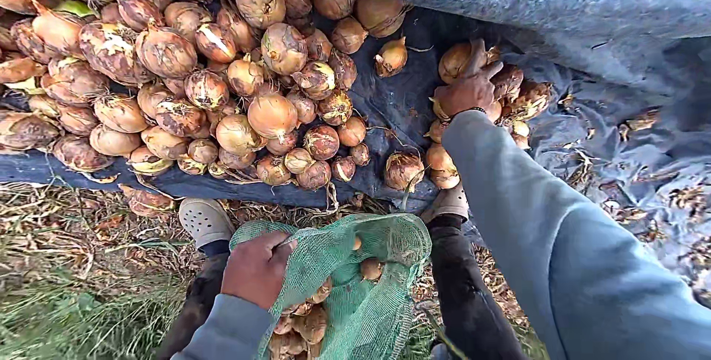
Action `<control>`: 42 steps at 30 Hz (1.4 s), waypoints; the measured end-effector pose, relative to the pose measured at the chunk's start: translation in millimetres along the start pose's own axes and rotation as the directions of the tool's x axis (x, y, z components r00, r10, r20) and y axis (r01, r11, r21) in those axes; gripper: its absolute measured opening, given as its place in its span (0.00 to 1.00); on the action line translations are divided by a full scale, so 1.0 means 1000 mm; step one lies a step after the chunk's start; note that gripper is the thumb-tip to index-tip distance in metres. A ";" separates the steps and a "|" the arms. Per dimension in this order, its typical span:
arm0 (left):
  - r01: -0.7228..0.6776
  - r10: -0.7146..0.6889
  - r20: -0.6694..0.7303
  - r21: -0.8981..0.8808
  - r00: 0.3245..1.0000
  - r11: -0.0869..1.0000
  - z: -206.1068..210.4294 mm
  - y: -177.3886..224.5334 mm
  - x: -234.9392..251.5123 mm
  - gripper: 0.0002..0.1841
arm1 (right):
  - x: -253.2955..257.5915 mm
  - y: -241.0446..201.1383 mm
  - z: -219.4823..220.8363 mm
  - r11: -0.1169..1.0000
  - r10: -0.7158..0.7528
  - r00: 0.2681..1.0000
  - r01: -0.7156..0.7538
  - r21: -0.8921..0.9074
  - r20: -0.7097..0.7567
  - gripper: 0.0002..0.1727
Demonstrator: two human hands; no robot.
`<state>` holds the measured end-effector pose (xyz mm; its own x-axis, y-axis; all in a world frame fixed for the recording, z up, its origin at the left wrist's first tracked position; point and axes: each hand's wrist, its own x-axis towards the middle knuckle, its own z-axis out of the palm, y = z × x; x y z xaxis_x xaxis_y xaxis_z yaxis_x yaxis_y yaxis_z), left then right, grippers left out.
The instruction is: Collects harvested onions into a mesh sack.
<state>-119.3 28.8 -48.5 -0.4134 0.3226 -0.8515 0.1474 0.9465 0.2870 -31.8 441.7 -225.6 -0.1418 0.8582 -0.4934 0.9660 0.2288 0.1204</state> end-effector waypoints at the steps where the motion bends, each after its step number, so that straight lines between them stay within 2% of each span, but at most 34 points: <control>1: -0.008 0.009 -0.003 0.003 1.000 1.000 0.002 0.000 0.000 0.11 | -0.007 0.003 0.004 1.000 0.007 0.999 -0.007 0.013 -0.032 0.62; 4: 0.006 -0.006 0.035 -0.001 0.999 1.000 0.004 0.005 0.003 0.11 | -0.014 0.018 0.008 0.999 -0.033 0.996 0.035 0.016 -0.080 0.57; 10: 0.035 -0.035 0.060 0.004 0.998 0.999 0.005 0.008 0.007 0.10 | 0.026 0.009 -0.016 0.996 -0.018 0.996 0.011 0.083 0.084 0.59; 12: 0.040 -0.039 0.057 -0.001 0.998 0.999 0.005 0.007 0.008 0.10 | 0.030 0.019 -0.019 0.969 -0.036 0.991 0.003 0.246 0.129 0.60; 15: 0.053 -0.053 0.064 0.003 0.997 0.999 0.003 0.007 0.008 0.10 | 0.012 0.047 -0.012 0.761 -0.135 0.985 0.033 0.648 0.108 0.50; 17: 0.058 -0.057 0.070 0.000 0.996 0.998 0.005 0.006 0.007 0.10 | -0.025 0.055 -0.013 0.608 -0.222 0.970 0.054 0.792 0.104 0.43; 19: 0.063 -0.062 0.077 -0.005 0.995 0.998 0.005 0.005 0.006 0.10 | -0.078 0.059 -0.020 0.499 -0.326 0.935 0.043 0.866 0.142 0.42; 20: 0.063 -0.062 0.072 -0.012 0.995 0.998 0.005 0.005 0.007 0.10 | -0.115 0.058 -0.028 0.451 -0.411 0.894 0.026 0.892 0.182 0.40; 21: 0.060 -0.059 0.061 -0.020 0.996 0.998 0.005 0.004 0.008 0.10 | -0.153 0.057 -0.036 0.419 -0.539 0.809 0.016 0.908 0.235 0.34; 22: 0.059 -0.058 0.052 -0.029 0.997 0.998 0.004 0.004 0.009 0.10 | -0.185 0.057 -0.041 0.442 -0.672 0.672 0.029 0.897 0.310 0.29; 23: 0.055 -0.053 0.047 -0.033 0.997 0.998 0.003 0.004 0.008 0.10 | -0.209 0.057 -0.042 0.528 -0.747 0.543 0.136 0.838 0.383 0.26; 24: 0.045 -0.043 0.043 -0.031 0.998 0.999 0.003 0.003 0.007 0.10 | -0.220 0.057 -0.038 0.609 -0.762 0.501 0.339 0.717 0.410 0.26; 25: 0.034 -0.033 0.041 -0.026 0.999 0.999 0.003 0.003 0.005 0.10 | -0.218 0.057 -0.028 0.658 -0.744 0.562 0.524 0.541 0.361 0.27; 26: 0.033 -0.032 0.048 -0.021 0.998 0.999 0.003 0.004 0.005 0.10 | -0.202 0.058 -0.014 0.710 -0.699 0.660 0.597 0.373 0.274 0.29; 27: 0.041 -0.040 0.063 -0.018 0.997 0.999 0.003 0.005 0.004 0.09 | -0.176 0.055 0.002 0.774 -0.631 0.748 0.587 0.238 0.205 0.33; 28: 0.052 -0.050 0.083 -0.017 0.995 0.999 0.002 0.006 0.006 0.09 | -0.146 0.048 0.019 0.832 -0.554 0.808 0.540 0.125 0.198 0.37; 29: 0.063 -0.061 0.098 -0.016 0.993 0.998 0.001 0.007 0.006 0.09 | -0.119 0.038 0.034 0.873 -0.481 0.836 0.486 0.051 0.264 0.40; 31: 0.070 -0.068 0.098 -0.022 0.993 0.997 0.001 0.010 0.006 0.10 | -0.082 0.015 0.056 0.917 -0.341 0.822 0.398 -0.031 0.457 0.45; 33: 0.058 -0.056 0.061 -0.027 0.997 0.998 -0.001 0.008 0.009 0.10 | -0.072 -0.005 0.058 0.941 -0.280 0.821 0.338 -0.028 0.497 0.45; 34: 0.059 -0.057 0.054 -0.031 0.997 0.998 -0.002 0.006 0.007 0.10 | -0.080 -0.009 0.051 0.952 -0.292 0.833 0.300 0.060 0.470 0.45; 35: 0.059 -0.057 0.056 -0.032 0.997 0.998 -0.002 0.005 0.004 0.09 | -0.099 -0.005 0.041 0.939 -0.334 0.846 0.261 0.224 0.415 0.45; 36: 0.051 -0.049 0.055 -0.034 0.997 0.998 -0.001 0.004 0.004 0.09 | -0.122 0.002 0.029 0.873 -0.406 0.845 0.247 0.420 0.348 0.44; 37: 0.047 -0.045 0.053 -0.041 0.998 0.998 -0.002 0.005 0.006 0.09 | -0.147 0.008 0.013 0.760 -0.508 0.798 0.239 0.604 0.323 0.40; 38: 0.045 -0.042 0.049 -0.045 0.998 0.998 -0.003 0.006 0.007 0.09 | -0.171 0.016 -0.001 0.653 -0.628 0.703 0.243 0.717 0.333 0.36; 39: 0.046 -0.043 0.050 -0.045 0.998 0.998 -0.004 0.006 0.006 0.09 | -0.192 0.027 -0.009 0.616 -0.708 0.611 0.291 0.732 0.353 0.31; 40: 0.051 -0.049 0.055 -0.040 0.997 0.998 -0.006 0.007 0.005 0.09 | -0.206 0.039 -0.009 0.640 -0.731 0.580 0.403 0.654 0.358 0.27; 41: 0.057 -0.055 0.061 -0.032 0.997 0.998 -0.008 0.009 0.005 0.09 | -0.210 0.052 -0.002 0.707 -0.694 0.630 0.501 0.500 0.349 0.25; 42: 0.060 -0.058 0.069 -0.026 0.996 0.998 -0.009 0.010 0.004 0.09 | -0.205 0.063 0.010 0.795 -0.603 0.723 0.510 0.330 0.337 0.27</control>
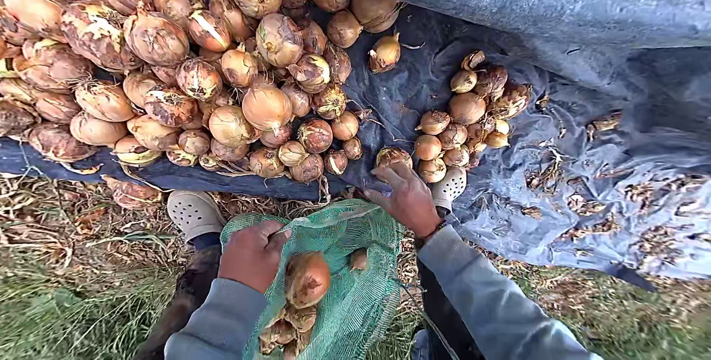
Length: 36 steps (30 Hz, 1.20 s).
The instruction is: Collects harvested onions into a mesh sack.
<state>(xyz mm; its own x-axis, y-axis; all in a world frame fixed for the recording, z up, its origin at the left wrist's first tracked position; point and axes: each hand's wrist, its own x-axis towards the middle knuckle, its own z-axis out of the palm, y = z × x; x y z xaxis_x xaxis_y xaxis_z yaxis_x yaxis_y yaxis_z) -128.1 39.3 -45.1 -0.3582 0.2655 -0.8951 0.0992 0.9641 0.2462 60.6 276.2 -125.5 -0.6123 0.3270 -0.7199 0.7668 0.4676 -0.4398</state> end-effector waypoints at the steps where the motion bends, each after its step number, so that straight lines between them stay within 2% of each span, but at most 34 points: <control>1: -0.001 0.001 0.005 0.003 1.000 1.000 0.000 0.001 0.000 0.10 | 0.009 0.017 0.006 0.983 0.150 0.988 -0.154 -0.099 -0.041 0.33; 3: -0.008 0.008 0.005 -0.002 1.000 1.000 0.002 0.002 0.001 0.09 | 0.043 0.047 0.020 0.886 0.436 0.900 -0.432 -0.166 -0.018 0.48; 4: -0.008 0.008 0.003 -0.007 1.000 1.000 0.003 0.002 0.002 0.09 | 0.060 0.055 0.026 0.845 0.523 0.852 -0.515 -0.145 0.017 0.54; 7: 0.004 -0.004 -0.021 -0.014 1.000 1.000 0.004 -0.001 0.002 0.08 | 0.090 0.055 0.031 0.793 0.609 0.793 -0.608 -0.036 0.035 0.52; 9: -0.007 0.007 -0.028 -0.010 1.000 1.000 0.008 -0.005 -0.002 0.07 | 0.074 0.052 0.026 0.827 0.552 0.834 -0.549 0.122 0.014 0.52; 11: -0.028 0.028 -0.044 -0.008 0.999 1.000 0.010 -0.007 0.001 0.08 | 0.041 0.036 0.016 0.843 0.417 0.904 -0.345 0.414 -0.096 0.51; 12: -0.035 0.035 -0.053 -0.011 0.998 0.999 0.011 -0.007 0.002 0.08 | 0.018 0.021 0.011 0.800 0.329 0.938 -0.215 0.559 -0.110 0.49; 13: -0.037 0.036 -0.058 -0.013 0.998 0.999 0.011 -0.007 0.001 0.08 | -0.007 0.006 0.007 0.727 0.218 0.974 -0.123 0.676 -0.057 0.45; 14: -0.032 0.031 -0.053 -0.012 0.998 0.999 0.010 -0.006 0.001 0.08 | -0.030 -0.003 0.002 0.692 0.078 0.996 -0.080 0.717 0.035 0.37; 15: -0.032 0.032 -0.047 -0.008 0.998 0.999 0.009 -0.004 0.001 0.08 | -0.043 -0.005 -0.002 0.748 -0.043 0.992 -0.045 0.662 0.116 0.27; 16: -0.040 0.040 -0.046 -0.001 0.998 0.999 0.008 -0.003 0.002 0.08 | -0.045 0.001 -0.006 0.881 -0.103 0.984 0.023 0.473 0.144 0.19; 17: -0.043 0.043 -0.045 0.005 0.998 0.999 0.006 -0.001 0.002 0.08 | -0.041 0.012 -0.011 0.977 -0.081 0.989 0.054 0.206 0.125 0.16; 18: -0.044 0.044 -0.045 0.011 0.998 0.999 0.006 0.000 0.001 0.08 | -0.030 0.029 -0.015 1.000 -0.014 0.998 0.015 -0.016 0.055 0.16; 20: -0.039 0.040 -0.046 0.018 0.998 0.999 0.008 0.001 0.002 0.08 | 0.010 0.065 -0.027 0.950 0.143 0.985 -0.164 -0.266 -0.096 0.34; 21: -0.040 0.041 -0.049 0.020 0.998 0.999 0.008 0.001 0.004 0.08 | 0.036 0.079 -0.033 0.914 0.229 0.965 -0.258 -0.314 -0.126 0.44; 23: -0.039 0.040 -0.050 0.014 0.998 0.999 0.009 0.001 0.004 0.08 | 0.082 0.094 -0.035 0.848 0.412 0.903 -0.428 -0.314 -0.120 0.57; 25: -0.039 0.040 -0.063 0.016 0.997 0.999 0.012 0.000 0.003 0.08 | 0.114 0.090 -0.030 0.781 0.539 0.829 -0.559 -0.278 -0.150 0.61; 27: -0.031 0.032 -0.049 0.017 0.998 0.999 0.015 0.000 0.001 0.07 | 0.127 0.084 -0.020 0.728 0.607 0.762 -0.647 -0.226 -0.223 0.60; 29: -0.031 0.031 -0.044 0.013 0.999 0.999 0.016 0.001 0.004 0.08 | 0.133 0.083 -0.024 0.731 0.630 0.744 -0.665 -0.154 -0.222 0.59; 32: -0.028 0.028 -0.038 0.005 0.999 1.000 0.015 0.000 0.004 0.08 | 0.112 0.074 -0.042 0.839 0.544 0.822 -0.529 0.128 -0.169 0.59; 34: -0.041 0.041 -0.048 0.000 0.998 0.999 0.016 -0.003 0.004 0.08 | 0.065 0.045 -0.042 0.900 0.373 0.888 -0.277 0.337 -0.268 0.58; 35: -0.053 0.053 -0.063 -0.008 0.997 0.999 0.017 -0.005 0.005 0.08 | 0.032 0.025 -0.039 0.895 0.268 0.925 -0.135 0.425 -0.270 0.54; 36: -0.056 0.054 -0.072 -0.019 0.996 0.998 0.016 -0.005 0.006 0.08 | -0.002 0.006 -0.034 0.864 0.135 0.971 -0.018 0.503 -0.198 0.48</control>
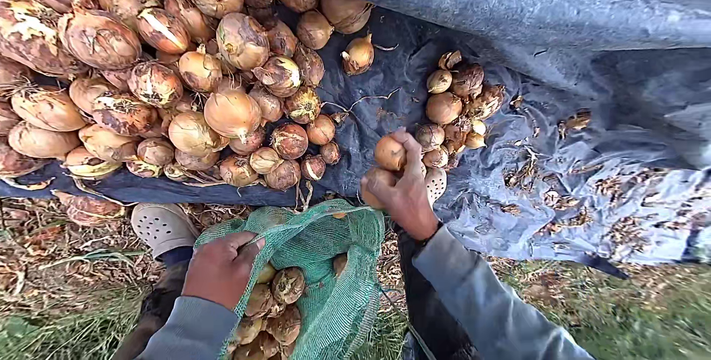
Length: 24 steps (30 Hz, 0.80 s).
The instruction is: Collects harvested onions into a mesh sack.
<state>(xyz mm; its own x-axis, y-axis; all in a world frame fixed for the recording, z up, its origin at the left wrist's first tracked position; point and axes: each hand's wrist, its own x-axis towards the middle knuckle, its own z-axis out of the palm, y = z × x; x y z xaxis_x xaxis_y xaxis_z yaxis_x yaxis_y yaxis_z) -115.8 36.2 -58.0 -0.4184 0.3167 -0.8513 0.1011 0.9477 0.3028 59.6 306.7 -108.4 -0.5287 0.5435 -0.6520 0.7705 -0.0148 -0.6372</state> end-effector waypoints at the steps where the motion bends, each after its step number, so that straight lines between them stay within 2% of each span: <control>1: -0.005 0.005 -0.008 -0.005 1.000 1.000 -0.001 0.000 0.001 0.07 | -0.030 -0.007 0.002 0.994 -0.066 0.978 0.047 0.100 0.199 0.39; 2: -0.014 0.014 -0.015 -0.003 1.000 1.000 -0.001 0.000 0.001 0.07 | -0.046 -0.007 0.001 0.989 -0.116 0.907 0.070 0.127 0.406 0.33; 3: -0.019 0.019 -0.018 0.001 1.000 1.000 -0.002 0.001 0.002 0.07 | -0.049 -0.003 -0.005 0.993 -0.116 0.840 0.110 0.044 0.530 0.30; 4: -0.021 0.021 -0.017 0.009 1.000 1.000 -0.003 0.001 0.003 0.07 | -0.040 0.006 -0.015 0.982 -0.067 0.846 0.150 -0.115 0.529 0.29; 5: -0.024 0.024 -0.014 0.017 1.000 1.000 -0.003 0.001 0.003 0.07 | -0.023 0.019 -0.029 0.954 -0.013 0.916 0.131 -0.270 0.400 0.32; 6: -0.020 0.020 -0.005 0.019 1.000 1.000 -0.002 0.000 0.002 0.07 | 0.002 0.037 -0.042 0.917 0.037 0.981 0.041 -0.396 0.188 0.38; 7: -0.014 0.013 0.007 0.022 1.000 1.000 0.000 -0.001 0.002 0.08 | 0.033 0.052 -0.054 0.867 0.096 0.995 -0.092 -0.489 -0.016 0.46; 9: -0.009 0.009 0.014 0.032 1.000 0.999 0.004 -0.002 0.002 0.09 | 0.096 0.074 -0.072 0.742 0.213 0.938 -0.338 -0.579 -0.274 0.60; 11: 0.000 0.000 0.013 0.040 1.000 0.999 0.007 -0.001 0.002 0.09 | 0.138 0.086 -0.071 0.611 0.321 0.869 -0.494 -0.619 -0.376 0.68; 13: 0.002 -0.002 0.000 0.055 1.000 0.998 0.008 -0.001 0.004 0.08 | 0.158 0.088 -0.065 0.580 0.353 0.820 -0.570 -0.582 -0.451 0.69; 16: 0.005 -0.006 0.011 0.058 1.000 0.998 0.010 -0.002 0.001 0.09 | 0.158 0.099 -0.074 0.645 0.370 0.802 -0.585 -0.492 -0.468 0.65; 20: 0.006 -0.006 0.007 0.060 1.000 0.998 0.009 0.002 0.003 0.08 | 0.161 0.112 -0.105 0.819 0.388 0.870 -0.477 -0.318 -0.304 0.63; 22: 0.008 -0.008 0.013 0.061 1.000 0.998 0.009 0.004 0.001 0.08 | 0.146 0.112 -0.105 0.916 0.332 0.912 -0.373 -0.148 -0.241 0.59; 24: 0.005 -0.005 0.009 0.053 1.000 0.999 0.009 0.003 0.003 0.08 | 0.123 0.098 -0.095 0.962 0.274 0.940 -0.268 0.056 -0.202 0.55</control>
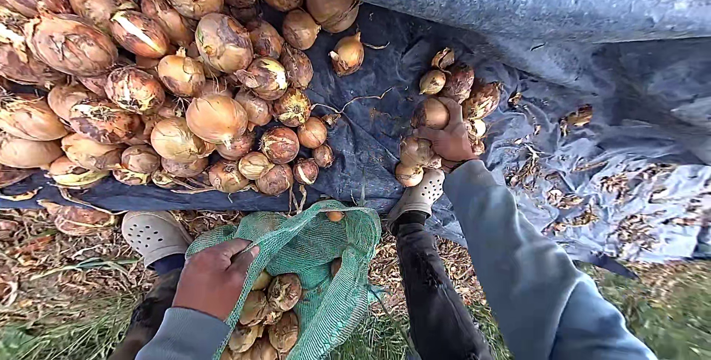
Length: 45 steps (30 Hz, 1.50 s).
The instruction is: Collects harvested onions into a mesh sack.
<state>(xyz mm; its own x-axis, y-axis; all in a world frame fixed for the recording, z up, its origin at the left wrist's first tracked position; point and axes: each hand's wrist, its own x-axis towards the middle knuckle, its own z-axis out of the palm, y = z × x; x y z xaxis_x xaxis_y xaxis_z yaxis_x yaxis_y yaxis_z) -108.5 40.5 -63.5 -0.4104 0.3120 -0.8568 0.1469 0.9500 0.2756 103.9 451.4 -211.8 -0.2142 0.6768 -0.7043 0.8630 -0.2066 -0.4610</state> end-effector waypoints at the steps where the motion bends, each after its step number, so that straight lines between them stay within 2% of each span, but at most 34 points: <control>1: 0.000 0.000 -0.001 -0.006 1.000 1.000 0.000 -0.001 0.000 0.09 | -0.022 -0.005 0.007 0.994 -0.036 0.999 0.034 0.104 0.009 0.54; 3: 0.004 -0.004 -0.006 -0.012 1.000 1.000 0.001 -0.003 0.001 0.09 | -0.085 -0.020 0.024 0.950 -0.103 0.993 0.081 0.303 0.061 0.55; 4: 0.009 -0.009 -0.007 -0.017 1.000 1.000 0.000 -0.003 0.002 0.09 | -0.124 -0.027 0.033 0.918 -0.134 0.980 0.069 0.390 0.144 0.54; 5: 0.015 -0.015 -0.009 -0.021 1.000 1.000 0.000 -0.003 0.002 0.09 | -0.164 -0.030 0.040 0.899 -0.168 0.943 0.027 0.436 0.289 0.52; 6: 0.016 -0.016 -0.013 -0.021 1.000 1.000 0.000 -0.003 0.003 0.10 | -0.194 -0.029 0.045 0.909 -0.208 0.854 -0.011 0.416 0.477 0.47; 7: 0.014 -0.014 -0.014 -0.022 1.000 1.000 -0.001 -0.003 0.002 0.10 | -0.211 -0.027 0.046 0.954 -0.240 0.716 0.047 0.297 0.655 0.39; 8: 0.008 -0.008 -0.014 -0.025 1.000 1.000 -0.001 -0.003 0.002 0.10 | -0.213 -0.025 0.045 0.963 -0.249 0.600 0.237 0.128 0.760 0.32; 9: 0.003 -0.003 -0.015 -0.027 1.000 1.000 -0.002 -0.003 0.002 0.10 | -0.201 -0.025 0.039 0.897 -0.224 0.589 0.435 -0.071 0.776 0.27; 10: -0.002 0.002 -0.019 -0.027 1.000 1.000 -0.003 -0.004 0.003 0.11 | -0.178 -0.021 0.030 0.818 -0.233 0.680 0.523 -0.238 0.695 0.25; 11: -0.008 0.008 -0.024 -0.027 1.000 1.000 -0.003 -0.005 0.002 0.11 | -0.145 -0.016 0.020 0.774 -0.280 0.801 0.514 -0.369 0.529 0.26; 12: -0.012 0.012 -0.025 -0.021 1.000 1.000 -0.003 -0.006 0.002 0.11 | -0.104 -0.015 0.009 0.765 -0.301 0.896 0.431 -0.478 0.325 0.31; 14: -0.010 0.010 -0.016 -0.018 1.000 1.000 -0.002 -0.005 0.002 0.11 | -0.019 -0.026 -0.011 0.797 -0.197 0.980 0.164 -0.581 0.007 0.45; 15: -0.009 0.009 -0.010 -0.016 1.000 1.000 -0.001 -0.005 0.001 0.11 | 0.018 -0.033 -0.017 0.820 -0.105 0.992 0.043 -0.570 -0.076 0.50; 17: -0.010 0.010 -0.032 -0.003 0.999 1.000 0.001 -0.005 0.002 0.11 | 0.073 -0.046 -0.014 0.864 0.041 0.993 -0.092 -0.496 -0.112 0.53; 19: -0.017 0.018 -0.062 0.009 0.998 1.000 0.001 -0.005 0.002 0.12 | 0.096 -0.057 -0.002 0.827 0.093 0.992 -0.126 -0.547 -0.088 0.50; 21: -0.020 0.021 -0.062 0.008 0.998 1.000 0.001 -0.005 0.003 0.13 | 0.096 -0.060 0.000 0.777 0.070 0.996 -0.094 -0.623 -0.063 0.47; 22: -0.028 0.029 -0.066 0.014 0.997 1.000 0.002 -0.005 0.004 0.13 | 0.087 -0.061 0.000 0.790 0.030 0.998 -0.052 -0.611 -0.047 0.47; 24: -0.029 0.030 -0.047 0.014 0.998 0.999 0.004 -0.007 0.004 0.14 | 0.035 -0.057 0.006 0.871 -0.102 0.995 0.096 -0.482 0.014 0.45; 25: -0.032 0.032 -0.033 0.009 0.999 0.999 0.005 -0.007 0.005 0.14 | -0.004 -0.058 0.010 0.896 -0.178 0.979 0.204 -0.395 0.103 0.44; 26: -0.031 0.031 -0.026 0.008 0.999 1.000 0.005 -0.008 0.005 0.13 | -0.049 -0.059 0.013 0.903 -0.230 0.938 0.305 -0.302 0.260 0.43; 27: -0.029 0.030 -0.025 0.005 0.999 1.000 0.005 -0.008 0.006 0.12 | -0.091 -0.060 0.015 0.899 -0.235 0.851 0.374 -0.227 0.469 0.42; 28: -0.029 0.029 -0.026 0.005 0.999 1.000 0.005 -0.007 0.006 0.12 | -0.121 -0.058 0.016 0.888 -0.210 0.733 0.420 -0.188 0.647 0.41; 29: -0.031 0.031 -0.028 0.010 0.999 0.999 0.004 -0.006 0.006 0.11 | -0.133 -0.052 0.013 0.850 -0.196 0.658 0.484 -0.208 0.728 0.39; 30: -0.033 0.033 -0.027 0.014 0.999 0.999 0.003 -0.005 0.006 0.11 | -0.129 -0.043 0.005 0.799 -0.187 0.675 0.527 -0.289 0.714 0.37; 31: -0.033 0.033 -0.027 0.019 0.999 0.999 0.003 -0.004 0.005 0.10 | -0.112 -0.033 -0.008 0.734 -0.195 0.780 0.518 -0.439 0.595 0.37; 32: -0.035 0.036 -0.032 0.024 0.999 0.999 0.004 -0.004 0.005 0.10 | -0.083 -0.024 -0.022 0.687 -0.204 0.895 0.419 -0.594 0.396 0.39; 33: -0.035 0.036 -0.031 0.026 0.999 0.999 0.004 -0.005 0.005 0.10 | -0.048 -0.017 -0.036 0.680 -0.180 0.967 0.255 -0.688 0.181 0.46; 34: -0.033 0.034 -0.025 0.028 0.999 0.999 0.006 -0.005 0.005 0.10 | -0.013 -0.010 -0.048 0.702 -0.104 0.995 0.066 -0.709 -0.010 0.54; 36: -0.033 0.034 -0.023 0.036 0.999 0.999 0.009 -0.004 0.004 0.11 | 0.041 0.001 -0.060 0.780 0.110 0.961 -0.241 -0.578 -0.252 0.69; 38: -0.039 0.041 -0.032 0.054 0.999 0.998 0.011 -0.002 0.004 0.10 | 0.067 0.004 -0.050 0.806 0.226 0.904 -0.382 -0.451 -0.362 0.77; 40: -0.038 0.040 -0.026 0.069 0.999 0.997 0.011 0.001 0.001 0.09 | 0.063 0.004 -0.041 0.803 0.263 0.879 -0.428 -0.414 -0.398 0.74; 42: -0.040 0.042 -0.018 0.074 0.999 0.996 0.012 0.004 0.001 0.09 | 0.045 -0.012 -0.044 0.818 0.286 0.893 -0.416 -0.397 -0.346 0.67; 45: -0.029 0.030 -0.006 0.079 1.000 0.996 0.015 0.006 0.003 0.08 | 0.047 -0.001 -0.047 0.864 0.149 0.928 -0.290 -0.412 -0.341 0.63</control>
<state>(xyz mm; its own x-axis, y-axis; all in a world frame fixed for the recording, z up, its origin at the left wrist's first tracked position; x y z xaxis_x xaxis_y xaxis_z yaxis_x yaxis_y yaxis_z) -95.4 46.6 -71.1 -0.4116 0.3404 -0.8454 0.2294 0.9364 0.2654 114.4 517.1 -219.2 0.0856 0.8383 -0.5384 0.9961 -0.0835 0.0283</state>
